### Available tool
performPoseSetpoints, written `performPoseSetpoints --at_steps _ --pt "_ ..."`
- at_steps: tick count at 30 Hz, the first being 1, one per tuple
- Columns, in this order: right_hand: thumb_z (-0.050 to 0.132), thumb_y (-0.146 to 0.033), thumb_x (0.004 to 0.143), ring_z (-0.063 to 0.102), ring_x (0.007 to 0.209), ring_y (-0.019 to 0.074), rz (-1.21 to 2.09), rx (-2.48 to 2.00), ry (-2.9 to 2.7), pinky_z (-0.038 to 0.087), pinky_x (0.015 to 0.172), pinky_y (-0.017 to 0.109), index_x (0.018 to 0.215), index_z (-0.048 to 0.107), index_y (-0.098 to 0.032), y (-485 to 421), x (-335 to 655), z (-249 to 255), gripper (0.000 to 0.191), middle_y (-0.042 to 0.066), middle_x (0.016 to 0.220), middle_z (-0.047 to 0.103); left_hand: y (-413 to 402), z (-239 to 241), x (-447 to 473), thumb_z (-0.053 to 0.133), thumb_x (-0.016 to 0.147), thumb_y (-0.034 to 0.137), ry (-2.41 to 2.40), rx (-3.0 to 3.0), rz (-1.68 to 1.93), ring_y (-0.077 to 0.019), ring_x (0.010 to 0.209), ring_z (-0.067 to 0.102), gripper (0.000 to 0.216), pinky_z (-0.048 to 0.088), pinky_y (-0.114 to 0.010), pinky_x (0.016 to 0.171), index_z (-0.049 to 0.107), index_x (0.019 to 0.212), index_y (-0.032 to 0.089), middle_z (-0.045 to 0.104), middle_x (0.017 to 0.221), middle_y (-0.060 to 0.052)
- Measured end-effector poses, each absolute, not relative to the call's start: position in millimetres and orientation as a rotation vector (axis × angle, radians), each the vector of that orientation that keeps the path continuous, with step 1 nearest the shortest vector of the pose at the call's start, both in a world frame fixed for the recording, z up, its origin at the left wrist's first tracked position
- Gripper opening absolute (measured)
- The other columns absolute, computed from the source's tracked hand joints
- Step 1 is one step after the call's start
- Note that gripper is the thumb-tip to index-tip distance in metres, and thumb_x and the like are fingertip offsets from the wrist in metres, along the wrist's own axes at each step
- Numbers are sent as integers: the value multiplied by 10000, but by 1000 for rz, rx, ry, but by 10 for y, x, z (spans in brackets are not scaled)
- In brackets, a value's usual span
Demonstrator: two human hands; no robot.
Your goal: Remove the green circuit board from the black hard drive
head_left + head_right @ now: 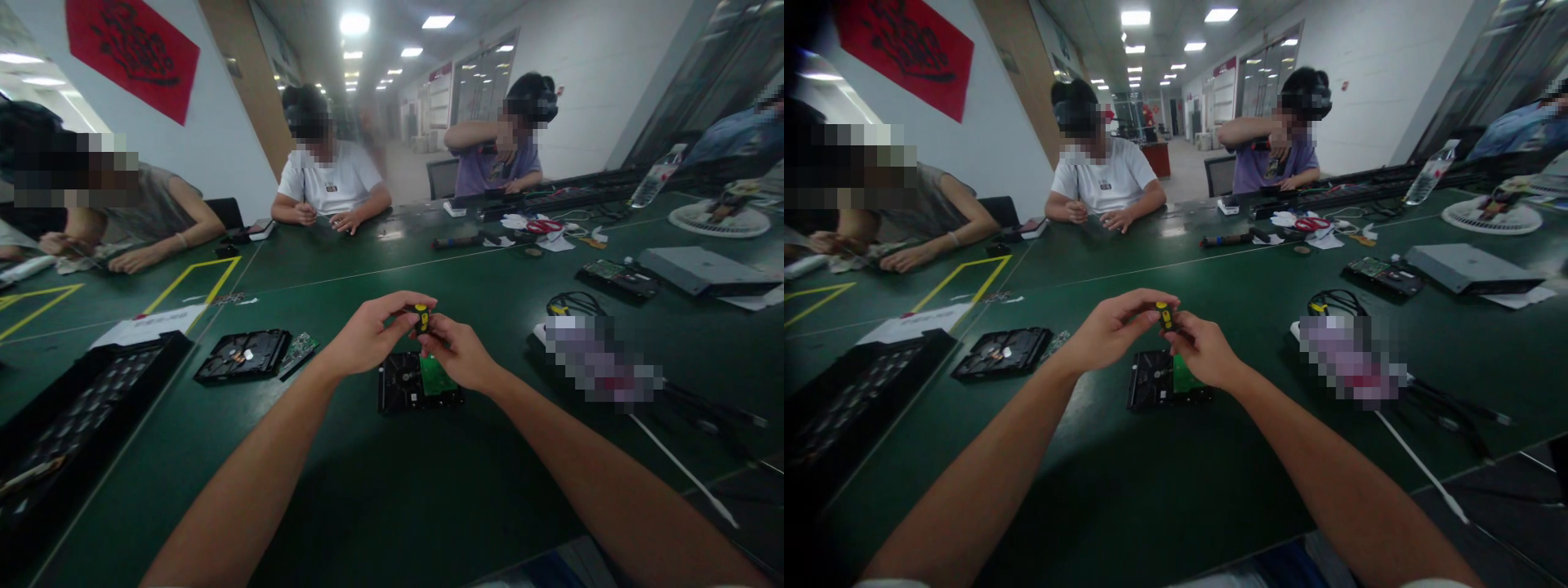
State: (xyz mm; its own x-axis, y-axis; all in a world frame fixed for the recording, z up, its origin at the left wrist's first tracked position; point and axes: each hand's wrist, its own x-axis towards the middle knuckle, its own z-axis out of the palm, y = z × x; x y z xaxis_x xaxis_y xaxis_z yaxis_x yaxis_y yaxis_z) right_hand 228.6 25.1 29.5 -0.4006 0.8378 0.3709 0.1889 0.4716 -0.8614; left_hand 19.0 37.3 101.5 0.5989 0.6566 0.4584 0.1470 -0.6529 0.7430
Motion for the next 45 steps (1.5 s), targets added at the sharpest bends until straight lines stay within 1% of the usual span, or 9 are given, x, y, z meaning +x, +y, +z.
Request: performPoseSetpoints --at_steps 7,10,16,21,24,28,32,39,45 --pt "716 -408 943 617 781 161 867 -926 -1873 523 715 315 1162 583 -227 239 2294 322 313 14 954 633 376 1019 189 712 948 257 740 2237 1057 -182 1006 681 257 563 -329 917 699 1200 206 706 1134 -62" --pt "734 -404 932 619 783 154 853 -938 -1810 521 715 307 1083 565 -231 242 2282 297 285 0 949 611 353 1042 204 759 916 284 727 2256 1048 -175 980 673 251 565 -316 893 696 1140 191 697 1086 -53" --pt "664 -354 976 649 829 170 914 -868 -1820 535 767 330 1139 577 -228 252 2282 290 223 19 976 650 331 1061 206 653 974 196 695 2262 962 -188 1073 682 289 547 -328 965 667 1262 209 718 1179 -57" --pt "561 -308 1023 631 745 166 899 -894 -1888 507 716 320 1112 606 -214 244 2295 320 137 3 845 639 396 1021 166 545 1021 166 670 2302 964 -203 1162 662 343 519 -367 1033 654 1338 232 699 1279 -72" --pt "566 -337 1026 619 727 162 867 -896 -1902 488 687 312 1109 617 -215 232 2291 339 156 0 835 633 410 1021 161 584 1006 176 682 2346 1026 -196 1107 670 329 536 -352 979 668 1318 236 704 1240 -73" --pt "708 -410 947 597 716 149 825 -905 -1850 485 669 305 1096 605 -224 241 2291 331 259 0 895 633 372 1063 183 652 985 222 687 2429 1067 -195 1059 667 285 551 -338 917 691 1267 234 707 1157 -73" --pt "703 -416 951 614 756 162 810 -936 -1857 500 698 314 1049 620 -228 275 2302 289 228 10 903 650 350 1074 187 673 970 236 738 2396 1053 -189 1017 677 257 575 -322 870 692 1226 214 700 1131 -73" --pt "566 -300 1016 632 732 167 777 -910 -1901 503 710 321 1033 634 -218 264 2310 308 109 5 819 634 401 1027 169 560 1004 172 681 2264 1000 -208 1159 663 336 542 -383 1026 657 1323 223 702 1277 -78" --pt "633 -376 994 620 753 166 844 -910 -1889 513 706 321 1167 622 -229 234 2299 351 227 20 922 660 380 1037 176 647 976 235 737 2278 1039 -205 1059 678 265 568 -366 950 701 1235 217 710 1181 -82"
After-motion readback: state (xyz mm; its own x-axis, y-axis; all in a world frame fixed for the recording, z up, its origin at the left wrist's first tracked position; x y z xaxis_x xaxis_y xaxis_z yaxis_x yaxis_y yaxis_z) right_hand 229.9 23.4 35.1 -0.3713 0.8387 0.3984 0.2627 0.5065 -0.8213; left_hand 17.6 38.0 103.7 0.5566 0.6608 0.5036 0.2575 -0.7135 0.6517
